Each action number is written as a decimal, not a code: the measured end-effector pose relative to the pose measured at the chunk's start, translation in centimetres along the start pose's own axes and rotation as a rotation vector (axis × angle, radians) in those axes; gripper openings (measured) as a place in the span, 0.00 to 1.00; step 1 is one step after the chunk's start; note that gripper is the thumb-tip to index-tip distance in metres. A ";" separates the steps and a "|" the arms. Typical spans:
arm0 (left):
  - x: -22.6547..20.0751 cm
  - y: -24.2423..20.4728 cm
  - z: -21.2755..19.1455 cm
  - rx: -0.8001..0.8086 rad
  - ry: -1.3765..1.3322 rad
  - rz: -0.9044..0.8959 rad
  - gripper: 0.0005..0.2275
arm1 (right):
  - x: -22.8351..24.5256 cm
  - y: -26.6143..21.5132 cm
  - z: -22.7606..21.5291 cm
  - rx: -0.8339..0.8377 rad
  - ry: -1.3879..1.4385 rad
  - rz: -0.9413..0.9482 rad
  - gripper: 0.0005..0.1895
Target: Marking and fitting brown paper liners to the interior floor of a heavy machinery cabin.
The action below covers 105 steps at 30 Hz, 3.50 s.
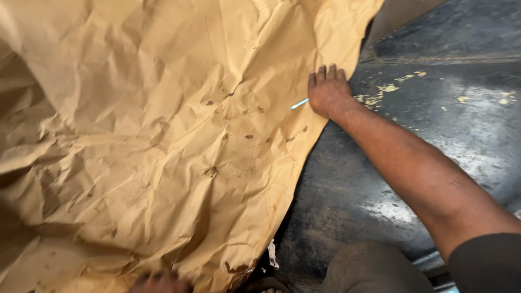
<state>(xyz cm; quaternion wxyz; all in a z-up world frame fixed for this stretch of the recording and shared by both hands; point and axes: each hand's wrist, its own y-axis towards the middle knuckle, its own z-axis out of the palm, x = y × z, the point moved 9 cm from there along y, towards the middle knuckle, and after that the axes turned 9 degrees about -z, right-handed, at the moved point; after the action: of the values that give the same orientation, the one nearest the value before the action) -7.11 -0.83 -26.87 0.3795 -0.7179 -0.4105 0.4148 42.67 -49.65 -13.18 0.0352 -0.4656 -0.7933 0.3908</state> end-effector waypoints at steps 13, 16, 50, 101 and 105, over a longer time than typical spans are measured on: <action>-11.0 -7.8 -31.2 -0.375 -0.051 0.064 0.34 | 5.8 -3.8 -6.6 -0.055 0.012 -0.236 0.14; -11.9 -6.6 -29.1 -0.644 -0.095 0.066 0.38 | 6.3 -4.8 -6.1 -0.111 0.113 -0.321 0.15; -20.0 -5.7 -20.4 -0.507 0.239 0.136 0.27 | 4.5 -6.1 -4.9 0.004 0.101 -0.288 0.16; -6.4 -5.0 -35.0 -0.192 -0.074 -0.432 0.52 | 13.8 4.2 -9.8 -0.445 0.510 -0.179 0.51; -6.5 -7.0 -27.3 -0.450 -0.198 -0.316 0.50 | 14.7 4.1 -9.0 -0.343 0.525 -0.183 0.51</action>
<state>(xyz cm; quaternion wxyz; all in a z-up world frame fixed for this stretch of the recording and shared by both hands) 13.68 -9.68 -8.74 0.2285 -0.6673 -0.6339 0.3171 41.03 -32.04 -14.15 0.1947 -0.4762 -0.8500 0.1131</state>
